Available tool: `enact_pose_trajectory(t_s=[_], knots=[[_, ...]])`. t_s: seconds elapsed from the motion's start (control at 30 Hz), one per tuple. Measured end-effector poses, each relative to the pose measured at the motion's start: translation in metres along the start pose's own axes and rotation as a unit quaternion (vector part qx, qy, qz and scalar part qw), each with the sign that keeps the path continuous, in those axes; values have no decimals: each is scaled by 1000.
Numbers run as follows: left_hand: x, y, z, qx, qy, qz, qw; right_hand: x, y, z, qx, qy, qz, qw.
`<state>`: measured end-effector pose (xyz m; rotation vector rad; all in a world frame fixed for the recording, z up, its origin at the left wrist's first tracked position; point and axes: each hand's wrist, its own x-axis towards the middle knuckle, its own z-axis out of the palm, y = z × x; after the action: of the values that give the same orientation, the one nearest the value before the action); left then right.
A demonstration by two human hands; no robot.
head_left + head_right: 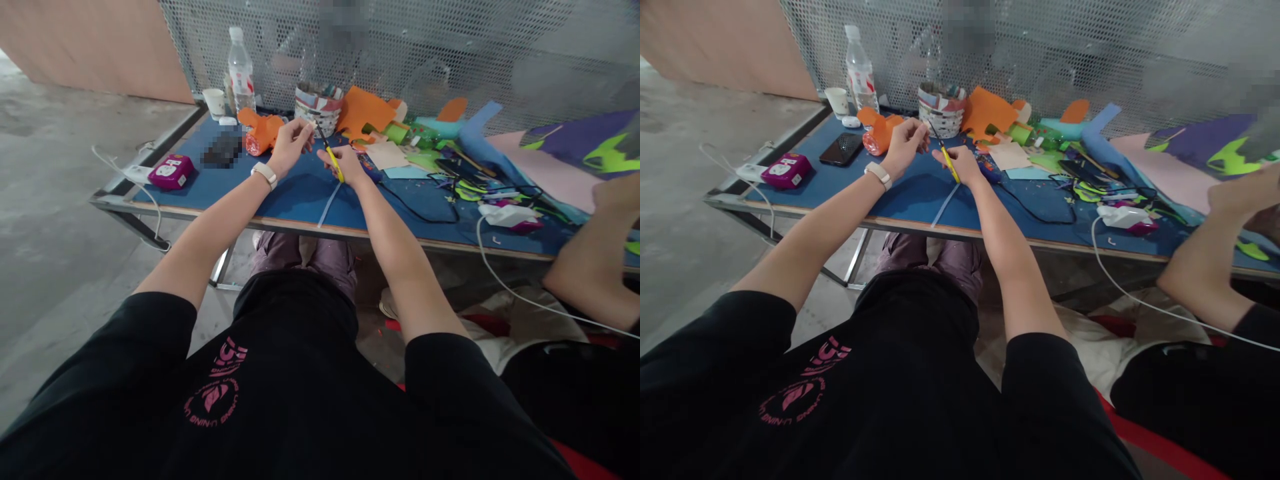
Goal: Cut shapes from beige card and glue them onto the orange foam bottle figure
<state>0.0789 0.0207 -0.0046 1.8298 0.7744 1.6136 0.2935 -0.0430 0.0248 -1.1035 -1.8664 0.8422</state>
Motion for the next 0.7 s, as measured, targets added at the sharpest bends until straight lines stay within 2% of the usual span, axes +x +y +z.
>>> enact_pose_trajectory(t_s=[0.1,0.2,0.3,0.37,0.43,0.53,0.7], knots=[[-1,2,1,6,-18,9,1000,-11,-19,0,4,-3,28,1000],[-7,22,2,0,-28,6,1000,-19,-31,0,9,-24,48,999],[-15,44,0,-3,-38,2,999,-18,-27,0,6,-16,59,998],[-17,50,-1,2,-47,2,999,-14,-19,0,6,-12,62,998],[-15,46,-2,11,-60,-1,998,-9,-10,0,6,-19,66,998],[-9,33,-1,16,-44,-3,999,-4,0,-2,9,-36,66,997],[-4,25,-3,0,-57,4,998,-4,0,-3,33,-47,65,996]])
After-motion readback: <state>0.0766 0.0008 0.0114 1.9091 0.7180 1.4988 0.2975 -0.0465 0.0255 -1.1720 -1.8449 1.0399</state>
